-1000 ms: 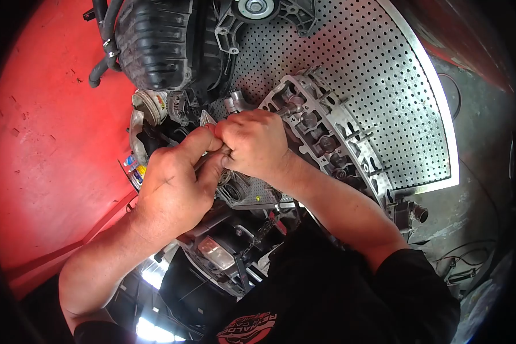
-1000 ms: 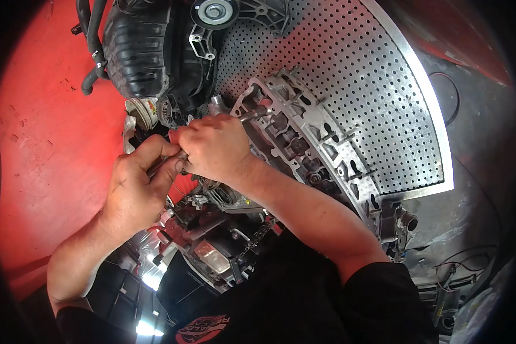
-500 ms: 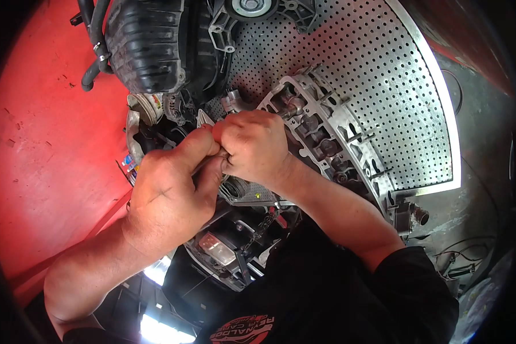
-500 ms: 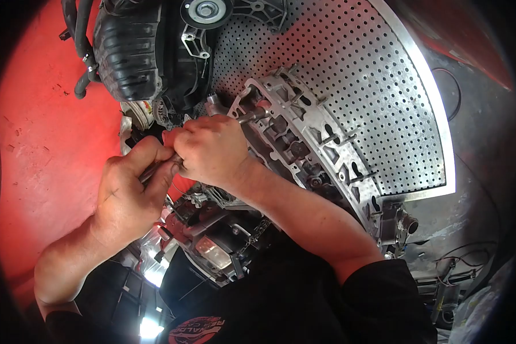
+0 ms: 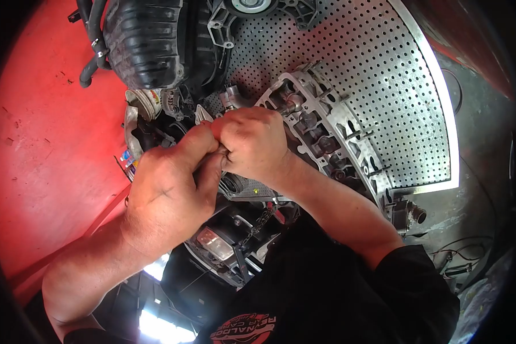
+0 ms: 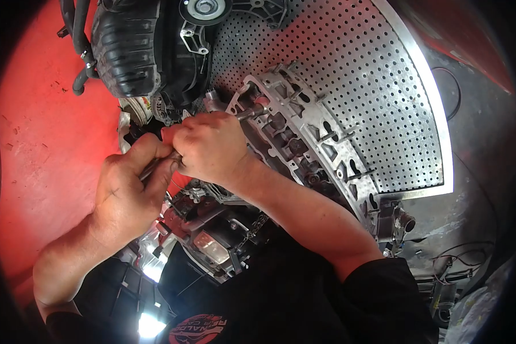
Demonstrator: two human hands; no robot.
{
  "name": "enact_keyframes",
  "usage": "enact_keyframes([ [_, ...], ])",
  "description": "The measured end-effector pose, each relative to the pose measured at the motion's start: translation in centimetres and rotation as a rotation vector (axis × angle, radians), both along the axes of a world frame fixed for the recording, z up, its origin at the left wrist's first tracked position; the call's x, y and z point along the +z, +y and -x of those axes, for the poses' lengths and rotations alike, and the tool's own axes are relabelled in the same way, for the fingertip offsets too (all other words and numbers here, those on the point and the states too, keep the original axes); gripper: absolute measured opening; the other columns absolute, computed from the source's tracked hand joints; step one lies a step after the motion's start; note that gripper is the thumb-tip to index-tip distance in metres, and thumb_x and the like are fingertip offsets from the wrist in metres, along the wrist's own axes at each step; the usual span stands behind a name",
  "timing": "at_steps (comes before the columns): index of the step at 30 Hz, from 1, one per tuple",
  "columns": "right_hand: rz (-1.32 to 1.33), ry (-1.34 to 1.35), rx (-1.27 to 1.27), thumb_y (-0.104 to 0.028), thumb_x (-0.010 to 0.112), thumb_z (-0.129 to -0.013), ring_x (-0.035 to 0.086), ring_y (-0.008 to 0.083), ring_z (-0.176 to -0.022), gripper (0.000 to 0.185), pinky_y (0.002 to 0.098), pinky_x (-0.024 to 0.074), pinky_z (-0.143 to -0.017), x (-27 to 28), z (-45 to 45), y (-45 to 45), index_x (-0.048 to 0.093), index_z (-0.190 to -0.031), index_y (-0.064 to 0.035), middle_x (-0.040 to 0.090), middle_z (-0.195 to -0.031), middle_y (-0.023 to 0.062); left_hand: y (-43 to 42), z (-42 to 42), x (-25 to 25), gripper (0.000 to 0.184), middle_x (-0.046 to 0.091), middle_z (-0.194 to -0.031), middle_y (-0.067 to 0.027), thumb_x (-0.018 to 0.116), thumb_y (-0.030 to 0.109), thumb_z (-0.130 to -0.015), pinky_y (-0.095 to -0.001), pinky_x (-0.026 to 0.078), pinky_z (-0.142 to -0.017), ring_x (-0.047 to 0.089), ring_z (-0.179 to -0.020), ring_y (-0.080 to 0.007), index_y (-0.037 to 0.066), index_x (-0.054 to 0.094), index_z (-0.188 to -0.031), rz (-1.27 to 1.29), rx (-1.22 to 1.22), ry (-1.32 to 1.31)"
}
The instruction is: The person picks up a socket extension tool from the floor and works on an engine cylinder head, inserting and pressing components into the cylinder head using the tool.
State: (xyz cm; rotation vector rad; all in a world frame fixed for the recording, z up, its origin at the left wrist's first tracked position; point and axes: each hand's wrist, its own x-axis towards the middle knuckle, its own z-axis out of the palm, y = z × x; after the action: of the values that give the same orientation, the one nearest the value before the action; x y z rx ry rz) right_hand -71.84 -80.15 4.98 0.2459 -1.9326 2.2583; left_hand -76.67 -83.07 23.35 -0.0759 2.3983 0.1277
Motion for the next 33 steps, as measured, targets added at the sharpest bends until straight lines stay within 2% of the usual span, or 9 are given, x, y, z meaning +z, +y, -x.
enact_keyframes([
  [6,0.025,-0.018,0.0,-0.024,0.081,-0.061,0.064,0.023,-0.054,0.023,0.0381,0.051,-0.051,-0.3,0.2,-0.1,0.061,-0.062,-0.0138,0.059,-0.059,0.003,0.5,0.5,0.3,0.014,0.063,-0.066,-0.0203,0.068,0.001,-0.09,-0.0437,0.051,-0.052,0.069,-0.063,-0.0394,0.003,0.062,-0.102,0.055,-0.042,-0.059],
  [8,0.019,-0.002,0.006,-0.025,0.081,-0.061,0.064,0.0232,-0.054,0.024,0.0383,0.0509,-0.051,0.2,0.0,0.0,0.06,-0.061,-0.0136,0.059,-0.059,0.0035,0.5,0.5,0.8,0.005,0.072,-0.079,-0.0135,0.064,-0.004,-0.095,-0.028,0.051,-0.057,0.07,-0.068,-0.0123,-0.002,0.061,-0.099,0.067,0.007,-0.121],
  [9,0.022,-0.001,0.019,-0.022,0.08,-0.068,0.064,0.0254,-0.055,0.021,0.0387,0.0504,-0.051,0.4,-0.1,0.1,0.062,-0.065,-0.0124,0.06,-0.061,0.0043,0.4,0.2,0.9,0.005,0.072,-0.079,-0.0135,0.064,-0.004,-0.095,-0.028,0.051,-0.057,0.07,-0.068,-0.0123,-0.002,0.061,-0.099,0.065,-0.002,-0.103],
  [11,0.015,0.018,0.021,-0.024,0.079,-0.078,0.062,0.0269,-0.054,0.021,0.039,0.0493,-0.05,0.6,-0.2,0.1,0.065,-0.069,-0.012,0.061,-0.062,0.0047,0.2,-1.1,0.9,0.011,0.066,-0.071,-0.0189,0.069,0.0,-0.091,-0.0401,0.053,-0.055,0.071,-0.066,-0.0363,0.002,0.062,-0.099,-0.019,-0.012,0.055],
  [16,-0.009,0.03,0.105,-0.03,0.082,-0.072,0.064,0.0256,-0.057,0.022,0.0392,0.0505,-0.053,0.8,-0.1,0.3,0.069,-0.074,-0.0124,0.062,-0.063,0.0032,1.0,-0.5,1.7,0.01,0.066,-0.073,-0.0181,0.069,-0.001,-0.091,-0.0363,0.053,-0.057,0.071,-0.065,-0.0322,0.002,0.062,-0.099,0.052,0.033,-0.004],
  [18,0.02,0.003,0.054,-0.029,0.084,-0.054,0.065,0.0209,-0.059,0.029,0.0372,0.0507,-0.054,0.5,-0.3,-0.1,0.062,-0.068,-0.0162,0.057,-0.061,-0.0007,1.1,-0.4,1.5,0.01,0.066,-0.073,-0.0188,0.069,-0.001,-0.092,-0.0363,0.053,-0.057,0.072,-0.065,-0.0312,0.002,0.062,-0.099,0.086,0.046,-0.051],
  [21,0.002,0.005,0.114,-0.032,0.083,-0.07,0.064,0.0262,-0.057,0.024,0.0394,0.0502,-0.052,0.1,-0.1,0.4,0.069,-0.073,-0.0129,0.062,-0.063,0.0032,0.8,-0.4,0.9,0.01,0.066,-0.072,-0.0193,0.069,-0.001,-0.092,-0.0364,0.053,-0.056,0.072,-0.066,-0.0314,0.002,0.062,-0.099,0.032,0.067,-0.025],
  [30,0.046,-0.032,0.073,-0.026,0.08,-0.076,0.062,0.0261,-0.054,0.021,0.0397,0.0481,-0.05,0.4,0.5,0.3,0.065,-0.069,-0.0126,0.06,-0.061,0.0021,0.1,0.5,0.5,0.012,0.064,-0.068,-0.0189,0.07,0.001,-0.091,-0.0403,0.05,-0.052,0.07,-0.063,-0.0362,0.003,0.059,-0.094,0.084,-0.002,-0.051],
  [33,0.007,-0.021,0.055,-0.025,0.081,-0.057,0.063,0.0209,-0.055,0.023,0.0371,0.0494,-0.051,0.0,0.3,-0.3,0.066,-0.072,-0.0177,0.055,-0.059,-0.0011,0.0,0.5,0.3,0.013,0.062,-0.066,-0.0185,0.07,0.001,-0.09,-0.0416,0.05,-0.051,0.068,-0.061,-0.0368,0.004,0.058,-0.094,0.058,0.0,-0.038],
])
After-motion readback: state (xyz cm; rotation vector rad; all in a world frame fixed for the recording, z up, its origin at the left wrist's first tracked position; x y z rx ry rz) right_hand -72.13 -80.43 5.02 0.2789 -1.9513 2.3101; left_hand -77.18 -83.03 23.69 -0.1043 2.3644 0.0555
